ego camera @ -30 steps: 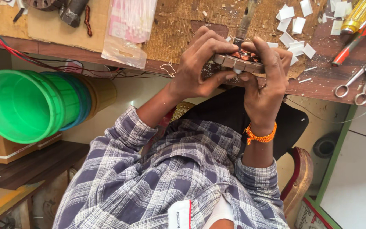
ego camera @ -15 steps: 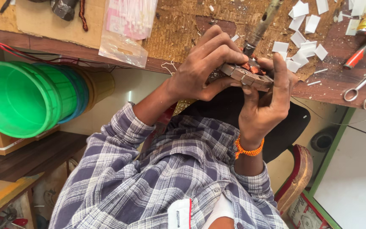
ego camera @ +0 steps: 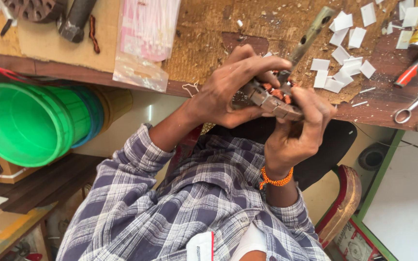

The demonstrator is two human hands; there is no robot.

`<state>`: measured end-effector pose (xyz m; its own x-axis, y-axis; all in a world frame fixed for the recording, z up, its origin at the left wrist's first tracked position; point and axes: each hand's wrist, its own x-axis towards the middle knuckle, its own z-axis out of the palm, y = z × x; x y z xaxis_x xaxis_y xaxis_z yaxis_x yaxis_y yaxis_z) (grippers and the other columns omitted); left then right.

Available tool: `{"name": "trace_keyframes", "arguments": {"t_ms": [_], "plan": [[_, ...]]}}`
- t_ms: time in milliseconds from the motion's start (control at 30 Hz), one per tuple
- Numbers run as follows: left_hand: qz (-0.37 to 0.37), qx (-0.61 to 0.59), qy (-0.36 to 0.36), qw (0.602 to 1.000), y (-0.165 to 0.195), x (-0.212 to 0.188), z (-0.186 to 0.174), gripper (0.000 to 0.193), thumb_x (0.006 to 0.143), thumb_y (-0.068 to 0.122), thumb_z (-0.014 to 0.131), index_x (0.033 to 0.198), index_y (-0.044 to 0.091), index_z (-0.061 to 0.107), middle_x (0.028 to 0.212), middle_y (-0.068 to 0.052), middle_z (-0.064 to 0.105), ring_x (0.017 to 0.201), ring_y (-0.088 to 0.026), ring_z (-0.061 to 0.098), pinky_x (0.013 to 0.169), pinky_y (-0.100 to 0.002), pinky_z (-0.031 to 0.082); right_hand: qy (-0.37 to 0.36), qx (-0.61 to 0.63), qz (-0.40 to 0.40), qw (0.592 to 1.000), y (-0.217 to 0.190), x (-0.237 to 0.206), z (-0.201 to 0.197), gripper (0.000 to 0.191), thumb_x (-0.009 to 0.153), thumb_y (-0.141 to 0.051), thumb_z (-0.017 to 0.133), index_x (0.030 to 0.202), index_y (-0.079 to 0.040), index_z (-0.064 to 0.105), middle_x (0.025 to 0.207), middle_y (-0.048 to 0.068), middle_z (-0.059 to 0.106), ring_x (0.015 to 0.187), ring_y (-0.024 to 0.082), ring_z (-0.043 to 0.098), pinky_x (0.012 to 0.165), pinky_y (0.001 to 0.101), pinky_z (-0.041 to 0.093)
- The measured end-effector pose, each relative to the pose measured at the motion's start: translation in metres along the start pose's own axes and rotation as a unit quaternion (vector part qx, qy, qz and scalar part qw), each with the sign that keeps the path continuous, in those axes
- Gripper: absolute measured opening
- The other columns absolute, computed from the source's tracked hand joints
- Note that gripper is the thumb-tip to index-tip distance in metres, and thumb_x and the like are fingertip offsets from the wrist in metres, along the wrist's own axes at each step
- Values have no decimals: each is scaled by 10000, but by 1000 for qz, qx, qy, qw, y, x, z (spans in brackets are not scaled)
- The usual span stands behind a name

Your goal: The person uses a screwdriver to adjust a circular electrical component, then cuts small white pieces with scissors and inserts them into the component. The person repeats this process, adjusting the component and inserting more pieces.

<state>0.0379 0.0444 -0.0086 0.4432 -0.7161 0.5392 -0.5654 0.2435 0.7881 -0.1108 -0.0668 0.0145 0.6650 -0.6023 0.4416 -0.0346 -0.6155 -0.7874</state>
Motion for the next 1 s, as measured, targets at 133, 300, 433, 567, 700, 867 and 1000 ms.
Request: {"name": "trace_keyframes", "arguments": {"t_ms": [133,300,433,567,700,867,1000], "plan": [[34,-21,11,999,-1,-3,-1,746,921,195,902,1439,80,377,1202,-58,715,1087,-210,690,1009,-386,433,-8,-19,-25,999,3,-1,1,289,1101,-294,741,1228,-50,654,1171,96,693,1164,258,627,1130,405,527],[40,-31,31,998,0,2,2,681,898,147,882,1329,116,356,1193,-79,670,1070,-251,650,994,-407,441,-1,10,17,1000,2,-2,0,473,1039,-393,738,1333,-41,623,1175,75,682,1165,228,604,1078,328,517],[-29,-29,11,999,7,16,1,557,884,153,856,1258,117,445,1089,-49,616,976,-213,603,921,-394,433,16,113,124,986,1,5,-1,740,985,-468,791,1492,-23,487,1276,81,667,1128,179,653,1002,295,558],[-38,18,-54,998,19,37,-5,496,916,244,848,1271,111,528,1115,-61,605,1044,-273,555,950,-399,459,94,124,43,987,14,21,1,614,980,-426,769,1379,-68,469,1271,73,617,1178,182,610,1023,320,546],[-61,103,-90,989,34,53,0,644,958,258,804,1507,131,492,1112,-66,553,1069,-286,513,976,-427,455,171,8,-98,980,36,24,3,304,1009,-267,792,1146,-91,585,1227,65,562,1152,208,607,1022,379,572],[-113,135,-56,983,46,56,10,613,985,167,755,1526,105,474,1184,-95,530,1104,-317,518,984,-445,471,162,-63,-147,974,56,21,-5,120,985,-106,759,1061,-80,669,1119,48,579,1113,253,601,948,413,602],[-114,154,-56,980,48,55,13,516,993,174,763,1443,117,517,1164,-101,516,1036,-305,526,919,-425,481,134,-34,-138,981,65,29,-6,157,975,-13,776,1093,-42,677,1071,81,639,1016,272,651,859,399,582]]}}
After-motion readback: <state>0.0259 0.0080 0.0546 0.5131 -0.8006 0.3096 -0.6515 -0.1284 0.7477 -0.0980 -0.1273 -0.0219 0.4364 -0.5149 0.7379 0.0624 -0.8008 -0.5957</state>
